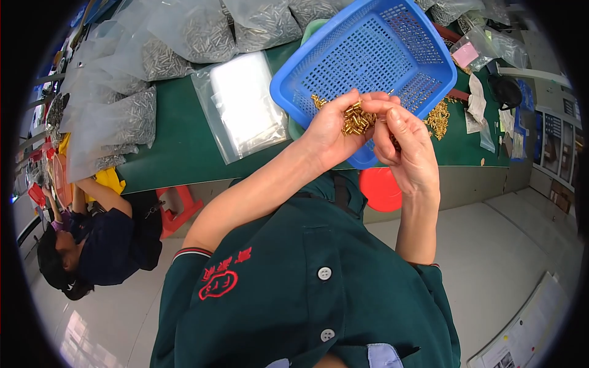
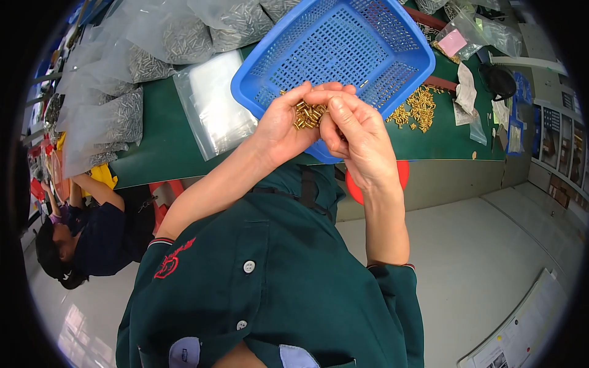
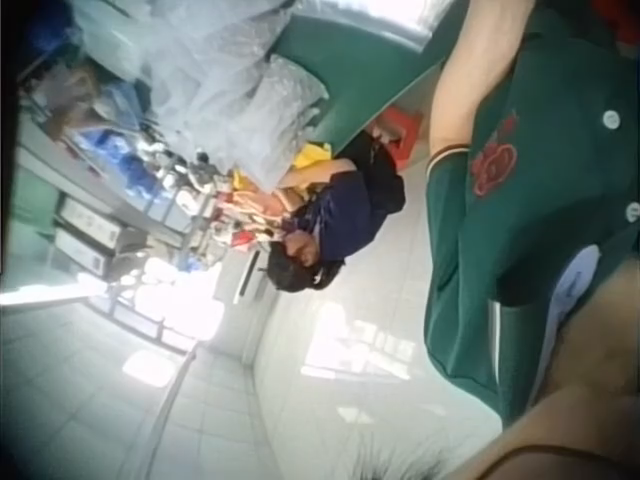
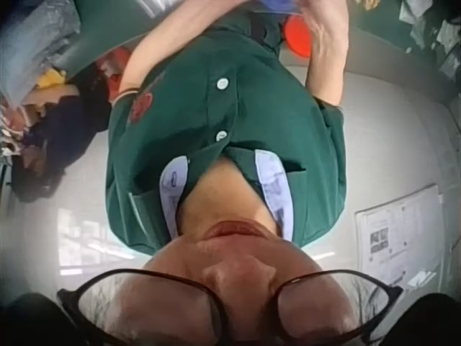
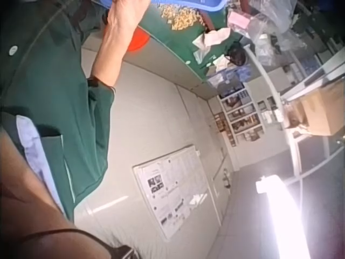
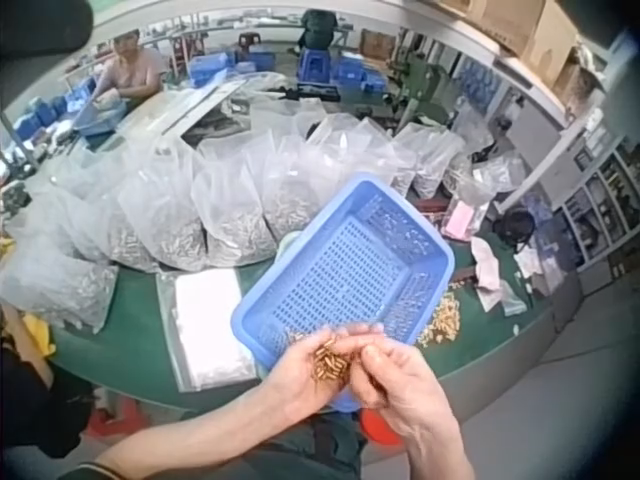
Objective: Sort small gold-colored metal components from a basket and place them into a plastic bag.
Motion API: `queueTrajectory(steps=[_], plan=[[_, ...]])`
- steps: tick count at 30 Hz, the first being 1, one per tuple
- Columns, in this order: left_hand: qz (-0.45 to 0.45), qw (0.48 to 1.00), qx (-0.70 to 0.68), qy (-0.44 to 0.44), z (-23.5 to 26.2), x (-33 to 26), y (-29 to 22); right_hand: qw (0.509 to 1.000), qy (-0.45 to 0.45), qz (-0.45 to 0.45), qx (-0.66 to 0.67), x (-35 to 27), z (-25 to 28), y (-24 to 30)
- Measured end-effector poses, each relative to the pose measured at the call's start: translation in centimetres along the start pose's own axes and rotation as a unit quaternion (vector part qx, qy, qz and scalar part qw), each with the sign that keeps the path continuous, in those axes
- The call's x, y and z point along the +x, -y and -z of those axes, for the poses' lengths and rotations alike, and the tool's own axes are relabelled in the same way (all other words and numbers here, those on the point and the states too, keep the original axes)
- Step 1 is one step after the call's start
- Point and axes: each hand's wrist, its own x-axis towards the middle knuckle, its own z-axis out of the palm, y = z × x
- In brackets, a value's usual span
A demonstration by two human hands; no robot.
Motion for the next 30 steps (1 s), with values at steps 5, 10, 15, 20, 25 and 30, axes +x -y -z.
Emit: queueTrajectory(steps=[5, 10, 15, 20, 25, 30], plan=[[-0.003, 1.0, -0.004, 0.026, 0.2, 0.0, 0.0, 0.996, -0.003, -0.008, 0.086, 0.2, -0.2, 0.3], [0.001, 0.999, -0.039, -0.033, 1.5, 0.2, -0.9, 0.891, -0.019, 0.065, 0.449, 0.2, 1.7, 0.8], [-0.007, 0.998, -0.066, -0.022, 2.1, -0.1, -2.0, 0.817, -0.177, -0.088, 0.542, 0.3, 1.8, 0.4], [-0.04, 0.997, -0.055, -0.047, 2.7, -1.1, -2.0, 0.921, -0.117, -0.028, 0.371, 0.4, 2.5, -0.8], [-0.034, 0.994, -0.011, -0.106, 1.1, -0.4, -0.9, 1.0, 0.002, -0.023, 0.0, 0.1, -0.8, -0.5], [-0.024, 0.994, -0.035, -0.104, 0.7, -0.2, -0.9, 1.0, -0.002, -0.007, -0.002, 0.4, -1.4, 0.1]])
